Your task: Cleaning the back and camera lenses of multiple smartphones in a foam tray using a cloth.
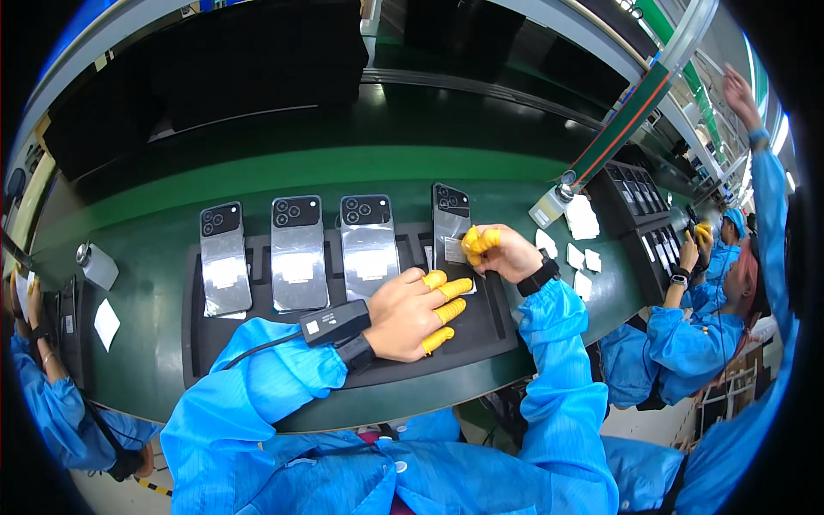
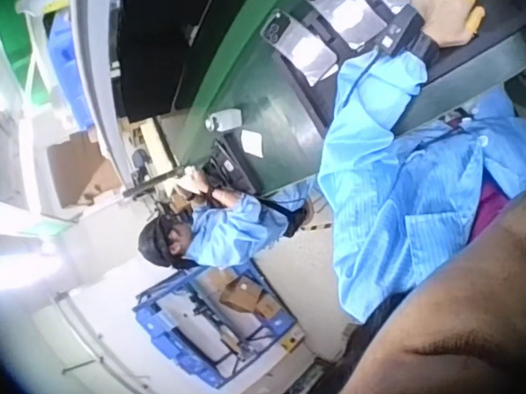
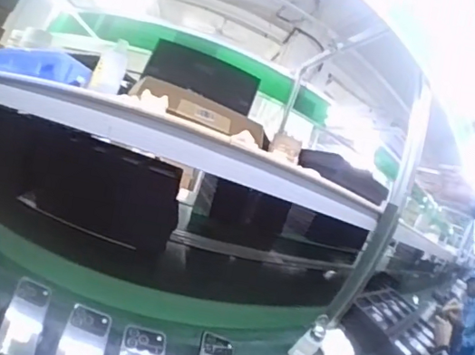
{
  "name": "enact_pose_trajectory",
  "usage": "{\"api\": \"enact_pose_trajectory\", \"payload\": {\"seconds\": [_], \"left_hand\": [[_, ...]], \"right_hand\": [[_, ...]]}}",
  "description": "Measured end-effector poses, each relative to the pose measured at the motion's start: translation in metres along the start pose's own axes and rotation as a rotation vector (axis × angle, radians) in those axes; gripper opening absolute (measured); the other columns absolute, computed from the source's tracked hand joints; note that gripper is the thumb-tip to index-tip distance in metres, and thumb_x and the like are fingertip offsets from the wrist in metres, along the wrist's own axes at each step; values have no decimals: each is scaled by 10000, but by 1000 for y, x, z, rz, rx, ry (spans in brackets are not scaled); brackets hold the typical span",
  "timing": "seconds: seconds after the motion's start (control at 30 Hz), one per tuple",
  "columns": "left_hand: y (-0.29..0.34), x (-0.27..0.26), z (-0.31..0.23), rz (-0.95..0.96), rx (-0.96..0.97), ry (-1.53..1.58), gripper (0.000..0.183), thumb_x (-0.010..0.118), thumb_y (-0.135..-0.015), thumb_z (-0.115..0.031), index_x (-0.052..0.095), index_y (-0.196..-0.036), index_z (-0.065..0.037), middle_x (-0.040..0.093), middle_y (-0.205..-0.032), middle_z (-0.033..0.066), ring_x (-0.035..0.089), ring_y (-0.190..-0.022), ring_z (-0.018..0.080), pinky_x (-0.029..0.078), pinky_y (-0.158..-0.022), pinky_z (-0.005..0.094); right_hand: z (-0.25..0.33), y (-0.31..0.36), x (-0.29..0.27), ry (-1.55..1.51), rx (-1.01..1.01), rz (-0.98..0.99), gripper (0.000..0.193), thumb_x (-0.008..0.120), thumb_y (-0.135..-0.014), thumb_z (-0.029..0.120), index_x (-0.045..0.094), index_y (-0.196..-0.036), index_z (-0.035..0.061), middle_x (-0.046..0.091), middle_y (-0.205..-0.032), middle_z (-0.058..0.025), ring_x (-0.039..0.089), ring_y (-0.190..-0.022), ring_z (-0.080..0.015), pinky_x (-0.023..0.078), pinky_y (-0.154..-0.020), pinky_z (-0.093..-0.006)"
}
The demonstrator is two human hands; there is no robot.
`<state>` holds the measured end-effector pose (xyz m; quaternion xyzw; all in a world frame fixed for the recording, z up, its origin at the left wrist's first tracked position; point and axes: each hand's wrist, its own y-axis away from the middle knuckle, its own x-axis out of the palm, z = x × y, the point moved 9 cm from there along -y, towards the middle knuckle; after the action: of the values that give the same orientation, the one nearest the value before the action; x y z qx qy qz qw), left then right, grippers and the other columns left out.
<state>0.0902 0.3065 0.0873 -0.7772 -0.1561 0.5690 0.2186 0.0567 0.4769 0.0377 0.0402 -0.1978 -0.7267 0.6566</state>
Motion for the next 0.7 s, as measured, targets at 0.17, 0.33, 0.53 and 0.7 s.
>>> {"api": "enact_pose_trajectory", "payload": {"seconds": [0.17,0.33,0.53,0.7], "left_hand": [[2,19,13,89,-72,-66,505,599,-868,-432,617,-1215,-66,482,-1394,142,415,-1308,324,365,-1043,424],[7,29,22,110,-170,25,608,542,-898,-523,565,-1297,-66,433,-1436,157,366,-1356,356,310,-1125,430],[5,39,21,122,-100,-25,700,485,-904,-583,470,-1384,-74,415,-1457,154,354,-1374,331,271,-1151,426],[4,43,24,147,-135,7,754,453,-903,-621,425,-1416,-70,409,-1464,151,346,-1382,324,259,-1156,428]], "right_hand": [[0,-1,11,416,68,-12,132,537,-798,138,603,-817,26,540,-724,-45,510,-625,-140,408,-555,-250],[27,-3,3,499,-47,-170,121,541,-799,115,613,-832,22,567,-741,-29,511,-599,-110,386,-496,-234],[16,-8,9,490,-5,-113,113,558,-807,127,603,-846,30,569,-749,-19,523,-612,-99,407,-529,-227],[70,5,-1,21,-506,-104,143,563,-878,199,601,-875,61,580,-781,-6,518,-624,-87,404,-539,-223]]}}
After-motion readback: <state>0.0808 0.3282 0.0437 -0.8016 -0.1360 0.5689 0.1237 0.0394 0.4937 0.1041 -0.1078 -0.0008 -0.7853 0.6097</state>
